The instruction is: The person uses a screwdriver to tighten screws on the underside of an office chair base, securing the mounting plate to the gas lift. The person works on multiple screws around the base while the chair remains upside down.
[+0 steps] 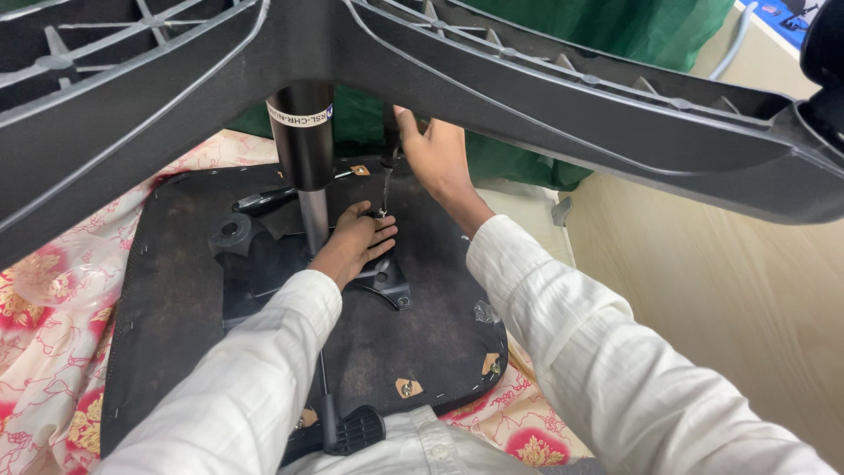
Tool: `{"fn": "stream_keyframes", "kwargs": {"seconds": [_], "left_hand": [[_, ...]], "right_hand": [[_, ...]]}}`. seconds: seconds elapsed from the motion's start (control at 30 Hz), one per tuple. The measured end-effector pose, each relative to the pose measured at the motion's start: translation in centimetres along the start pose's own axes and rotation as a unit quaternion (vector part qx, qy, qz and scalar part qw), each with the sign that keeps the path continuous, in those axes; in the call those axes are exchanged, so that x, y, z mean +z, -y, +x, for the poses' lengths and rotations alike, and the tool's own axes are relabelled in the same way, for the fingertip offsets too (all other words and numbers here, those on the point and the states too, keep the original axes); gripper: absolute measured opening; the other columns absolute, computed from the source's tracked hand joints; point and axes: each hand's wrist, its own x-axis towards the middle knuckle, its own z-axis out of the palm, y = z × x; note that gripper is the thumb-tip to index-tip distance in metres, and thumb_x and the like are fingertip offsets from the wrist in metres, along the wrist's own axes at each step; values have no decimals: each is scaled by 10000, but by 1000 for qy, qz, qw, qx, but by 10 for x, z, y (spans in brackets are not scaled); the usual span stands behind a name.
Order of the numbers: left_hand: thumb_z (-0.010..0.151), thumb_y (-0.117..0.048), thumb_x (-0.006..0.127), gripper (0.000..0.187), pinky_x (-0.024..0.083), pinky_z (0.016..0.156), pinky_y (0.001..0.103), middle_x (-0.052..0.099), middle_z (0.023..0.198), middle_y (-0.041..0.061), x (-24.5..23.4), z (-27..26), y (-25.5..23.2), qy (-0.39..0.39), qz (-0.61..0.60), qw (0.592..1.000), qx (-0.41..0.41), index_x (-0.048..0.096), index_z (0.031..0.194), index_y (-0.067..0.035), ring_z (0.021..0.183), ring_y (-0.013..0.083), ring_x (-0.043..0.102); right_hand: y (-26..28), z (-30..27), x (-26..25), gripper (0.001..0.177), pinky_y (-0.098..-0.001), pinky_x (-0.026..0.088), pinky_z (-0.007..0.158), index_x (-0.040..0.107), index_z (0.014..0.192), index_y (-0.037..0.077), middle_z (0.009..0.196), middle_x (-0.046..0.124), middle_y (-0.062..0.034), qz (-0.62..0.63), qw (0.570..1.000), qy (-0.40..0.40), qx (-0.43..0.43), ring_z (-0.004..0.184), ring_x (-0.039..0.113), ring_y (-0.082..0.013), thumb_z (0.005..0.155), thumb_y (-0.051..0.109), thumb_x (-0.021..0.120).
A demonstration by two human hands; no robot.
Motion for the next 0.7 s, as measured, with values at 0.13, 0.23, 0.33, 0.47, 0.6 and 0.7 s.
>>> {"fn": "stream_keyframes", "kwargs": {"seconds": [0.13, 0.23, 0.33, 0.47, 0.6, 0.7], "left_hand": [[993, 51, 332, 665, 579, 1041, 347, 547, 1462, 107, 0, -4, -1, 13, -4, 1000, 1, 226, 1610, -175, 1261, 212, 625], [948, 111, 324, 724, 545, 1082, 367, 514, 1515, 115, -2, -7, 1, 35, -23, 999, 13, 213, 1612, -157, 1331, 233, 582], [941, 117, 330, 738, 520, 1113, 375, 489, 1541, 118, -1, -7, -2, 49, -28, 998, 13, 193, 1616, -149, 1363, 242, 552], [957, 94, 347, 715, 527, 1109, 360, 480, 1556, 92, -2, -2, 1, 51, -27, 998, 2, 209, 1610, -162, 1364, 228, 558], [1003, 21, 371, 633, 543, 1091, 351, 501, 1538, 71, -3, 4, 6, 54, -16, 998, 18, 262, 1603, -148, 1320, 213, 581], [1057, -95, 355, 534, 563, 1061, 355, 556, 1497, 81, 0, 9, 9, 33, -29, 999, 15, 327, 1588, -143, 1263, 216, 617]], "right_hand": [[0, 4, 1, 491, -350, 511, 751, 736, 978, -50, 838, 738, -142, -30, 997, 3, -67, 754, 653, -146, 916, 435, 785], [0, 6, 1, 431, -351, 517, 732, 739, 1027, -23, 832, 751, -130, 8, 999, 24, -29, 748, 659, -138, 941, 398, 707], [2, 4, 0, 407, -369, 515, 700, 722, 1085, 1, 899, 757, -121, 45, 997, 52, -20, 743, 633, -169, 922, 374, 702], [-6, 7, -1, 429, -352, 526, 774, 718, 1093, -6, 961, 751, -125, -31, 995, 56, -72, 851, 678, -159, 914, 378, 782], [-34, 15, -4, 304, -362, 529, 796, 734, 1081, -14, 906, 752, -121, -16, 1000, 6, -20, 818, 682, -192, 998, 263, 639], [-65, 16, -15, 252, -353, 520, 906, 677, 1188, -39, 1124, 720, -132, 120, 986, -96, -62, 1024, 668, -188, 1024, 148, 635]]}}
